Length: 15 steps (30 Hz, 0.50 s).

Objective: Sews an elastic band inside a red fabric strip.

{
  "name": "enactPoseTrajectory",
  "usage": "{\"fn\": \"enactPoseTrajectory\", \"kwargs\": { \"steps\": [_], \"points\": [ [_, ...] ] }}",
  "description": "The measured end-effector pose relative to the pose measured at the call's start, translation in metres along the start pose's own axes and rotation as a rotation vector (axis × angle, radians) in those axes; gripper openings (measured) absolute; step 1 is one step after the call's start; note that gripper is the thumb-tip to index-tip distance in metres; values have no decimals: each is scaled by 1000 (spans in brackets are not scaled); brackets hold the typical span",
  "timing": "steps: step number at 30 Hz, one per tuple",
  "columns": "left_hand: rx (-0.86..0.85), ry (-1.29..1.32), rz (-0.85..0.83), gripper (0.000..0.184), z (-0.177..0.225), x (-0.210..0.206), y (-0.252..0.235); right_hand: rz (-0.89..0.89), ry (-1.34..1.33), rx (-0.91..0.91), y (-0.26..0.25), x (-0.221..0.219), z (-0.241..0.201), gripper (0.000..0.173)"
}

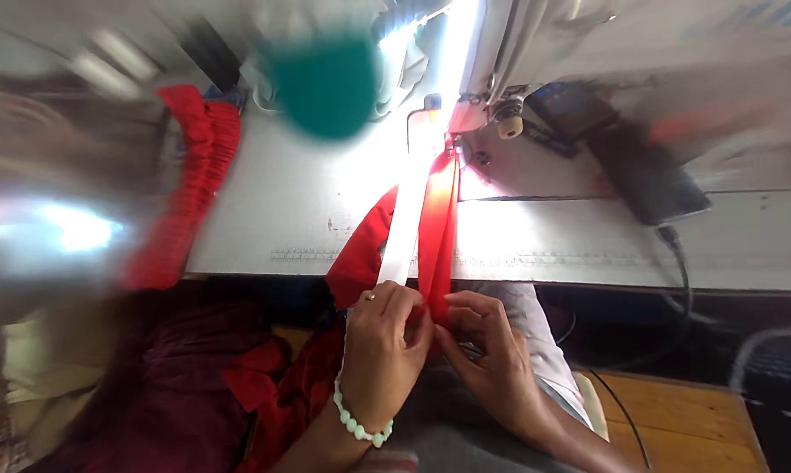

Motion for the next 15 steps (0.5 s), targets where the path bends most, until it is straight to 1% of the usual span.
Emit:
{"fn": "enactPoseTrajectory", "kwargs": {
  "steps": [4, 7, 11, 15],
  "points": [
    [-49, 3, -18, 9, 10, 8, 3, -11, -5, 44, 1, 0, -8, 32],
    [-73, -35, -53, 12, 15, 8, 7, -16, 3, 68, 3, -2, -13, 30],
    [-105, -102, -109, 16, 19, 5, 11, 1, 102, 132, 5, -1, -23, 26],
    [-108, -128, -90, 15, 20, 7, 14, 51, 192, 183, 9, 1, -32, 25]
  ]
}}
Point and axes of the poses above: each hand's wrist, its own y-axis away from the middle knuckle, its own x-axis out of the back of the hand, z = x × y, the point moved 9 cm from there along -y, towards the middle knuckle, and after that the axes turned 11 degrees about -z, right-handed, at the moved point
